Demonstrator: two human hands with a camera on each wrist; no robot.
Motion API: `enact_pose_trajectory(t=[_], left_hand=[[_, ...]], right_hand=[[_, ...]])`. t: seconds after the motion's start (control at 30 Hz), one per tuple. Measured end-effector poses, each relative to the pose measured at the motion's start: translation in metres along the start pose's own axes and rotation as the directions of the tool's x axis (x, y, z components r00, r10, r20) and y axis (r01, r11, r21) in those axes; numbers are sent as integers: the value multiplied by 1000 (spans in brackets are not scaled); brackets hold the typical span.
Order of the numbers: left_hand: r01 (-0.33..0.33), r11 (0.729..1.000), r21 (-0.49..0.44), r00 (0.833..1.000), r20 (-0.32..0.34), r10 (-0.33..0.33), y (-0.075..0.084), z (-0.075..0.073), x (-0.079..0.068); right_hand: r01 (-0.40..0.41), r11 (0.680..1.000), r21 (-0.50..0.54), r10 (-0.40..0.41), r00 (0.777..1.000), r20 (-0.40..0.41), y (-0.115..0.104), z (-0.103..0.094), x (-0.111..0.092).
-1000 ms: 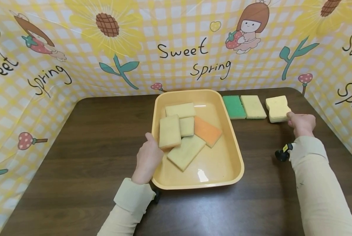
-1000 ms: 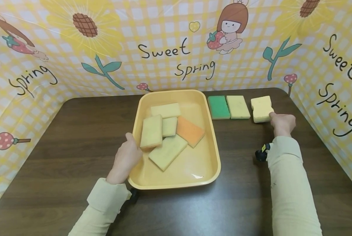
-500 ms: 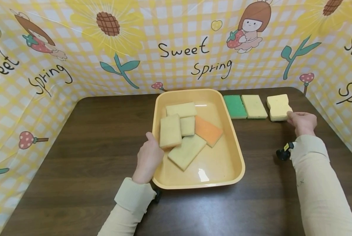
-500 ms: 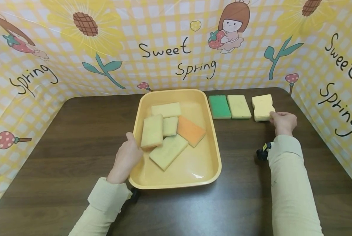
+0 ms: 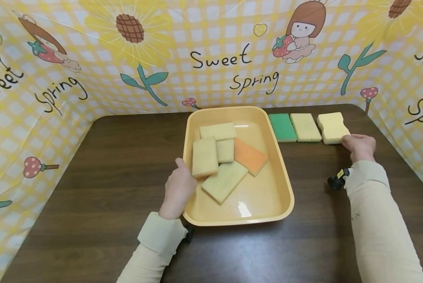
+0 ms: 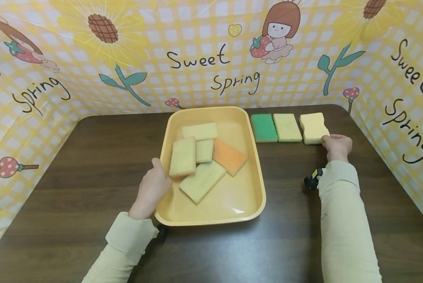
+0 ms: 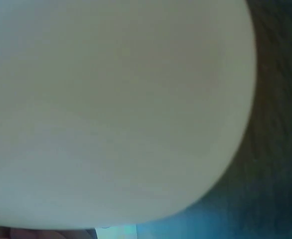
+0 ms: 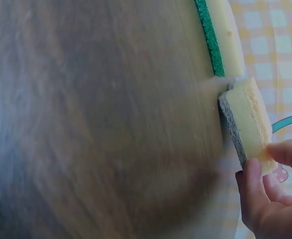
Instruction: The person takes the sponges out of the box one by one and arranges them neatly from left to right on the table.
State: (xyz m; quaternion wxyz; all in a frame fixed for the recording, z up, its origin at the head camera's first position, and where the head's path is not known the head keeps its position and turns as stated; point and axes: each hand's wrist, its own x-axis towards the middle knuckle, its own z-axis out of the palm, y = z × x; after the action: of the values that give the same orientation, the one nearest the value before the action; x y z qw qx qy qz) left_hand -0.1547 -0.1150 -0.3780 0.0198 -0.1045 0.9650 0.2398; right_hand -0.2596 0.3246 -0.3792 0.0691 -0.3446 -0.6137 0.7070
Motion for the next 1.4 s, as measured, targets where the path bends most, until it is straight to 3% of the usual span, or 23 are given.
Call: enact_pose_trajectory(t=[0.27, 0.5, 0.73, 1.07, 1.4], left_hand=[[0, 1000, 2, 1000, -1, 0, 2, 0, -1], [7, 1000, 5, 1000, -1, -7, 2, 0, 0], [5, 1000, 4, 1000, 0, -5, 2, -1, -1], [3, 1000, 5, 1000, -4, -3, 1, 0, 0], [-1, 1000, 2, 1000, -12, 1, 1, -1, -1]], right_hand=[[-58, 998, -27, 56, 997, -46, 1, 6, 4], [9, 988, -156, -17, 999, -52, 3, 5, 5], [13, 984, -179, -20, 999, -36, 3, 5, 3], [45, 952, -302, -50, 999, -10, 6, 5, 4], [35, 958, -285, -34, 999, 8, 7, 5, 9]])
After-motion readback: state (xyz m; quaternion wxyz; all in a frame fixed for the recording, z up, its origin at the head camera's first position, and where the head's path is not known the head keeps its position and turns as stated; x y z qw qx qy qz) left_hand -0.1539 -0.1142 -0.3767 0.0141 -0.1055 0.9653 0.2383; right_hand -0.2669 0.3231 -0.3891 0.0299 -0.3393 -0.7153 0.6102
